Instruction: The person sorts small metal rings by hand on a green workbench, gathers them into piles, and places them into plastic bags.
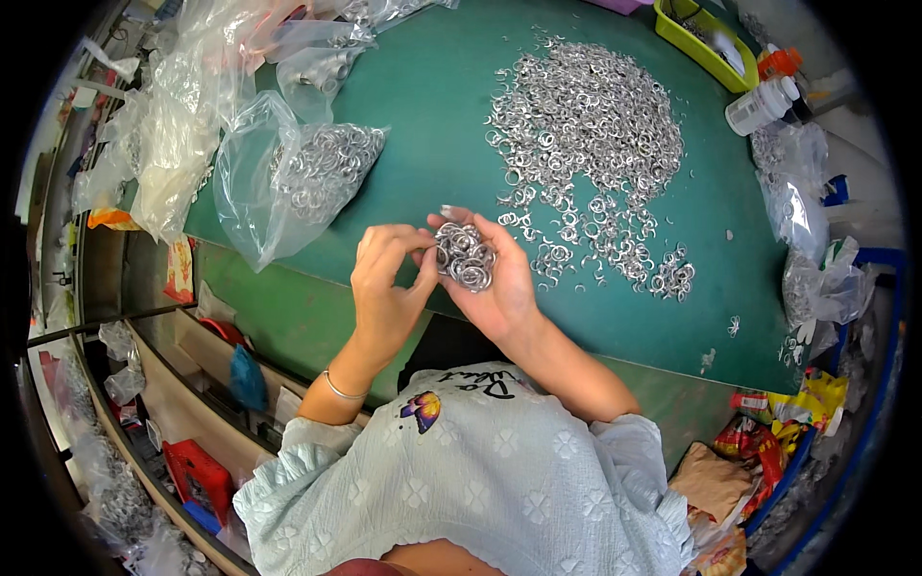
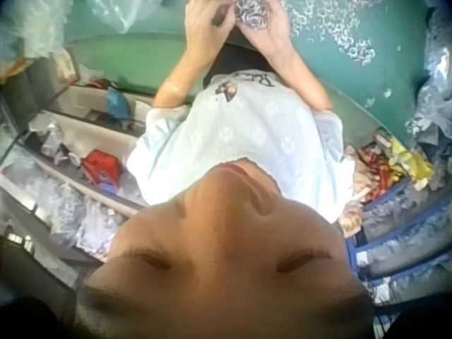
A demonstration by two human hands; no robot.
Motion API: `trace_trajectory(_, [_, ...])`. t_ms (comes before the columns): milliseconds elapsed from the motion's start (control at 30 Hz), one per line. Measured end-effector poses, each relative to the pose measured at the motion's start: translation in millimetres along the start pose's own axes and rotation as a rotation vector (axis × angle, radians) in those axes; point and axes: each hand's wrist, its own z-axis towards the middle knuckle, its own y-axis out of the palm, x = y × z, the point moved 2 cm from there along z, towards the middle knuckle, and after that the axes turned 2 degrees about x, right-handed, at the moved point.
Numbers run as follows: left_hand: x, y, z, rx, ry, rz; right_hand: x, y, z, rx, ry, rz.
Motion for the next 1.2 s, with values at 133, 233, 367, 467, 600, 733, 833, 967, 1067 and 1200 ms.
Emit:
trace_trajectory(133, [4.2, 3.4, 1.9, 0.072, 0.02, -0.092, -2.0, -9.0, 2.2, 0.054, 0.002, -0.016])
trace_trajectory(233, [8.2, -21.8, 13.4, 0.188, -0.049, -0.171, -6.8, -10.8, 0.8, 0.176, 0.047, -0.002])
trace_trajectory(367, [-1.9, -97.8, 56.2, 0.394, -0.049, 0.159, -14.3, -16.5, -0.4, 0.176, 0.064, 0.035])
trace_trajectory(467, [-34.9, -132.7, 90.7, 0.079, 0.004, 0.429, -11.8, -18.3, -0.3, 0.203, 0.086, -0.005])
trace_trajectory(600, [-84.3, -113.2, 111.5, -0.462, 0.012, 0.926, -7.1, -25.5, 1.7, 0.21, 0.111, -0.01])
trace_trajectory(733, [-109.9, -96.3, 116.2, -0.598, 0.179, 0.987, -6.6, -27.9, 1.0, 0.2, 0.108, -0.007])
trace_trajectory(833, [-113.4, -89.5, 119.1, -0.612, 0.257, 1.036, -7.3, -26.4, 1.2, 0.198, 0.099, -0.012])
trace_trajectory(967, [-145.5, -78.5, 102.3, -0.454, 0.308, 1.038, -6.8, -26.5, 1.0, 0.175, 0.098, -0.026])
trace_trajectory(1067, [-147.2, -84.6, 104.7, -0.523, 0.112, 1.045, -8.4, -27.8, -2.7, 0.195, 0.089, -0.038])
trace_trajectory(1200, [-137.8, -102.0, 106.8, -0.335, 0.076, 0.923, -12.6, -30.9, -5.0, 0.181, 0.081, -0.023])
